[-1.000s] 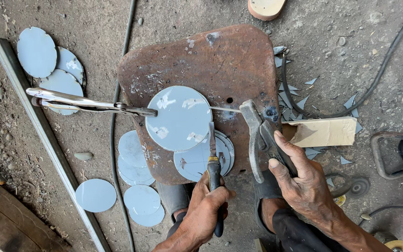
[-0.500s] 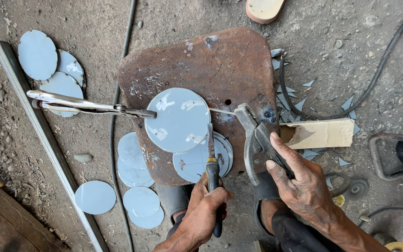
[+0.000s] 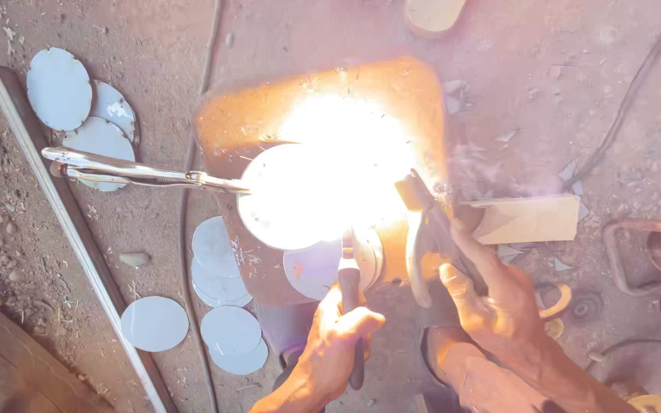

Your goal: The person welds circular metal discs using a welding torch and pliers. They hold the discs with pliers, apply welds around the edges, and inspect the finished pieces.

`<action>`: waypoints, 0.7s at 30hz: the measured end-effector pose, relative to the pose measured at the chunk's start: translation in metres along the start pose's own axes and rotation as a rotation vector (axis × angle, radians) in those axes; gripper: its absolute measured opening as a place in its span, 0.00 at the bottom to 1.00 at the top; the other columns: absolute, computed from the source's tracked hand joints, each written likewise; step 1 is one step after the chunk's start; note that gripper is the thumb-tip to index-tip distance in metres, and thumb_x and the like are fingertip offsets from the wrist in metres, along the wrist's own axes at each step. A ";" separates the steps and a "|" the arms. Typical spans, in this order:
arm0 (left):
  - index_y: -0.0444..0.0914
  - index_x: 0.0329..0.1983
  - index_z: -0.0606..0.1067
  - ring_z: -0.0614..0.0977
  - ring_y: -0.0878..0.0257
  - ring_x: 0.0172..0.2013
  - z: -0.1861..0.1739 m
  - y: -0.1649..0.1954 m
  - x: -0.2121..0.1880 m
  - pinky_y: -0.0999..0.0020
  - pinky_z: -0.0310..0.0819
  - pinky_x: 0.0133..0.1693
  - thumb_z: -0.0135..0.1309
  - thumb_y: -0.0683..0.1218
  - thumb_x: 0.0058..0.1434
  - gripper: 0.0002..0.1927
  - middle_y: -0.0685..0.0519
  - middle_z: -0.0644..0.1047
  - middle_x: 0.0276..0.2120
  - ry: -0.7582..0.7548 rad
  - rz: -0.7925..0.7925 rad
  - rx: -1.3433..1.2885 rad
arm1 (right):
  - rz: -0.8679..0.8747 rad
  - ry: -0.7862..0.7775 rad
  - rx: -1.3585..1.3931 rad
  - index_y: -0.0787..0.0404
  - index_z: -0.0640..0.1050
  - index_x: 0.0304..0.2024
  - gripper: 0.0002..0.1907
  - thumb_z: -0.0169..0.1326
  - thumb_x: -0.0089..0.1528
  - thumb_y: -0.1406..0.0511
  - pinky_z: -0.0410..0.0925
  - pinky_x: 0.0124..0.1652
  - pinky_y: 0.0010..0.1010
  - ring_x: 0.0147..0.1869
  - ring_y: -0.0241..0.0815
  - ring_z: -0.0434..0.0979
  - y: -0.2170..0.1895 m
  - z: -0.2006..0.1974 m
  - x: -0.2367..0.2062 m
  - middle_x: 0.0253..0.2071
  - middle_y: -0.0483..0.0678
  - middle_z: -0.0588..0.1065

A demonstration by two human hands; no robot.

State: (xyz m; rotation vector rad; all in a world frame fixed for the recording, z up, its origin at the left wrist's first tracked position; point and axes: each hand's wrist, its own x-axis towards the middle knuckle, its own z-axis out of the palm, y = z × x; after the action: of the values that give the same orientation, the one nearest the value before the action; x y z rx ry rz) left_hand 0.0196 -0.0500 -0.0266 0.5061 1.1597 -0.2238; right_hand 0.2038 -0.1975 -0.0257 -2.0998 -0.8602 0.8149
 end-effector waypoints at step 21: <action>0.37 0.39 0.63 0.66 0.66 0.16 0.005 0.005 0.002 0.67 0.60 0.19 0.54 0.40 0.53 0.14 0.55 0.64 0.18 0.003 -0.094 0.040 | 0.171 -0.063 0.083 0.61 0.65 0.70 0.31 0.54 0.64 0.63 0.75 0.31 0.24 0.34 0.31 0.81 0.009 0.003 0.000 0.32 0.49 0.80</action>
State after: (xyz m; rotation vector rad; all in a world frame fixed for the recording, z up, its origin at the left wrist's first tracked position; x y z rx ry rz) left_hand 0.0267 -0.0485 -0.0251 0.4876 1.1850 -0.3280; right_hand 0.2042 -0.2009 -0.0343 -2.1040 -0.6737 0.9932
